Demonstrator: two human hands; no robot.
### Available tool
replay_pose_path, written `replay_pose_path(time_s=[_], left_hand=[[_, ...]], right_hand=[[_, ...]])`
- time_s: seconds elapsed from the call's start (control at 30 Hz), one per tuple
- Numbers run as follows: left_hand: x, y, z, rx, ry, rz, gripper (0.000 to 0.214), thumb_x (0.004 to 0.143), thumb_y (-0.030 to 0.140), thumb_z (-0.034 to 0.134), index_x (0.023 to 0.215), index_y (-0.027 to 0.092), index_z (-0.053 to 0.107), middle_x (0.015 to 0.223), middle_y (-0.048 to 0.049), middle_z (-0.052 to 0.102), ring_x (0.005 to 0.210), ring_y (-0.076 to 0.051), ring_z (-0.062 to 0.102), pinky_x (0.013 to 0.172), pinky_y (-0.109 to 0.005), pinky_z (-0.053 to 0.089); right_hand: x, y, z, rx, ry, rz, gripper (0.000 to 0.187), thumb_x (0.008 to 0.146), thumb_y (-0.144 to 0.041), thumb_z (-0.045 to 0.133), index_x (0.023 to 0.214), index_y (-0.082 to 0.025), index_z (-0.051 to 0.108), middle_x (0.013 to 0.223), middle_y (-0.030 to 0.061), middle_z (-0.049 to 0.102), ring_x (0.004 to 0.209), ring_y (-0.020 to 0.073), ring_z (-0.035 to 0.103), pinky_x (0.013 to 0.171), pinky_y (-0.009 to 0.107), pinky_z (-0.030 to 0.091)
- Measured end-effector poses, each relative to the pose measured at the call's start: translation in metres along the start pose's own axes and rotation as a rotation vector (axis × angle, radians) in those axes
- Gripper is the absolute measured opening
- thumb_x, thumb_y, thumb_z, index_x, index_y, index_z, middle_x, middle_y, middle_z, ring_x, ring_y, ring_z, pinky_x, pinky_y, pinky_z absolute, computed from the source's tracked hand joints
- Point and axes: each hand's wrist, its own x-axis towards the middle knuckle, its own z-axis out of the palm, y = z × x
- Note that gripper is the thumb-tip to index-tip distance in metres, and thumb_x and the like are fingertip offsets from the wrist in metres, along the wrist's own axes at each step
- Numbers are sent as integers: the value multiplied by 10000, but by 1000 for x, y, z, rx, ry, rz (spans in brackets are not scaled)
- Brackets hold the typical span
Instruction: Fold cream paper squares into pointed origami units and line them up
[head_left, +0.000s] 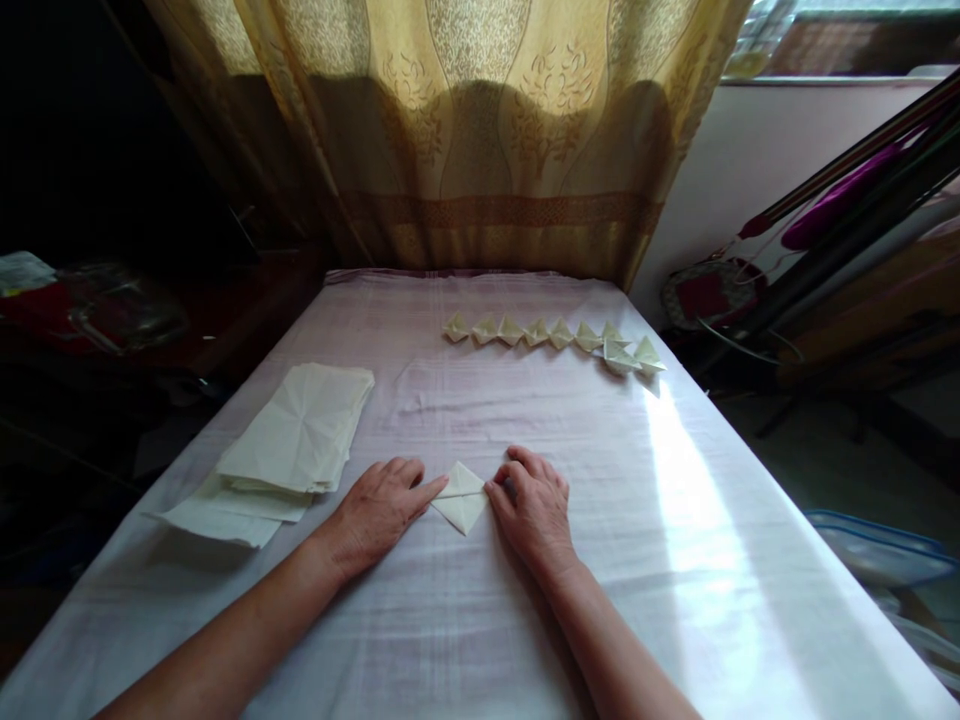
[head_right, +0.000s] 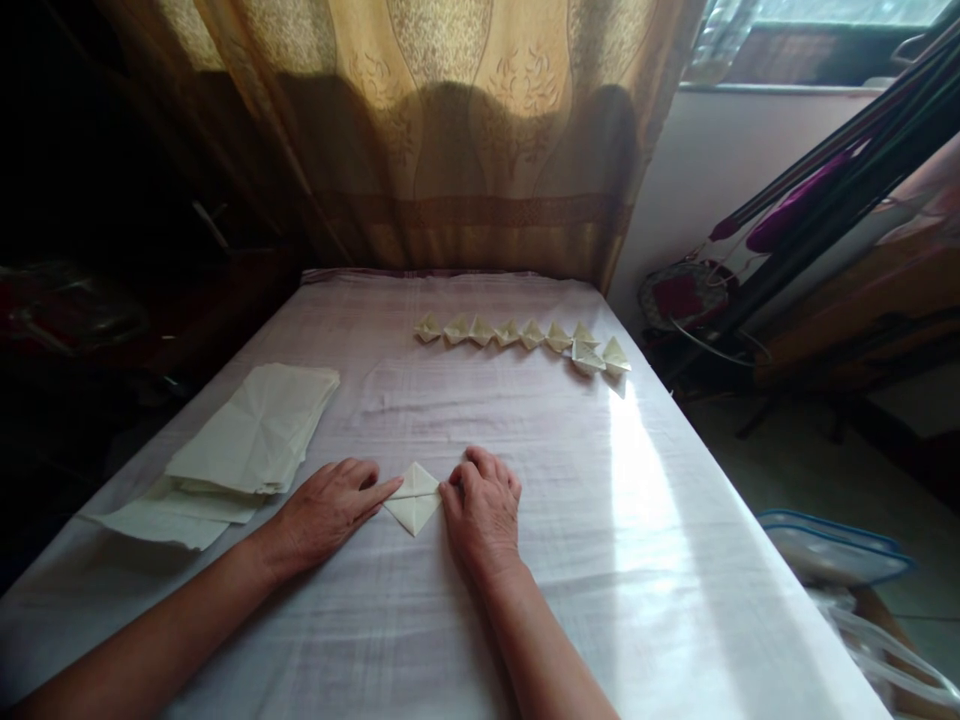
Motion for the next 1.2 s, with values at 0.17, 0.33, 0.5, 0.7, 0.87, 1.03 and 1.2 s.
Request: replay_pose_path(time_s=[0.17, 0.33, 0.5, 0.7, 0.87, 1.03, 1.2], left_hand=[[-20, -9, 3, 12, 16, 75, 411, 944, 222, 507, 1335, 346, 530, 1240, -44, 580, 1090, -222, 526, 906, -349, 424], [-25, -11, -2, -23, 6, 97, 371, 948, 262, 505, 1309, 322, 565, 1286, -61, 573, 1142, -240, 518, 955, -389, 415], [-14, -11, -13, -79, -51, 108, 319, 954, 317, 509, 1255, 304, 613, 1202, -62, 610, 1074, -236, 555, 914, -378, 445], [-9, -11, -16, -111, -61, 112, 293, 939, 304, 547, 1218, 308, 636, 1157, -49, 620, 1046, -229, 569, 898, -368, 453], [-11, -13, -13, -164, -19, 98, 286, 934, 285, 554, 1203, 313, 646, 1154, -43, 622, 1049, -216, 567, 911, -354, 444], [-10, -10, -10, -188, 3, 56, 258, 925, 286, 566, 1161, 306, 668, 1133, -48, 631, 1030, -222, 573, 885, -365, 445], [8, 10, -12, -181, -2, -62, 167, 945, 262, 529, 941, 216, 690, 1112, -52, 646, 1022, -220, 588, 898, -381, 433]], right_hand=[[0, 0, 0, 8, -2, -3, 41, 836, -258, 647, 808, -229, 644, 1234, 59, 618, 1145, 266, 522, 967, 428, 296], [-1, 2, 1, -17, 5, -19, 28, 834, -244, 643, 813, -225, 644, 1237, 60, 618, 1142, 270, 527, 966, 430, 305], [-1, -5, 7, -59, 28, -33, 78, 840, -285, 629, 875, -222, 660, 1246, 96, 609, 1157, 296, 521, 973, 459, 324], [-1, -28, 27, -90, -5, -87, 407, 804, -362, 671, 1172, -196, 621, 1403, 167, 508, 1325, 355, 394, 1059, 541, 269], [1, -20, 22, -128, -44, -30, 362, 826, -241, 624, 1187, -210, 629, 1406, 148, 516, 1340, 354, 394, 1057, 536, 306], [1, -1, 12, -136, -29, -49, 350, 833, -283, 632, 1174, -204, 642, 1394, 156, 521, 1327, 364, 408, 1045, 531, 343], [-3, 11, 16, -103, 49, -81, 391, 804, -62, 500, 1118, -225, 666, 1334, 112, 572, 1299, 308, 442, 1034, 483, 366]])
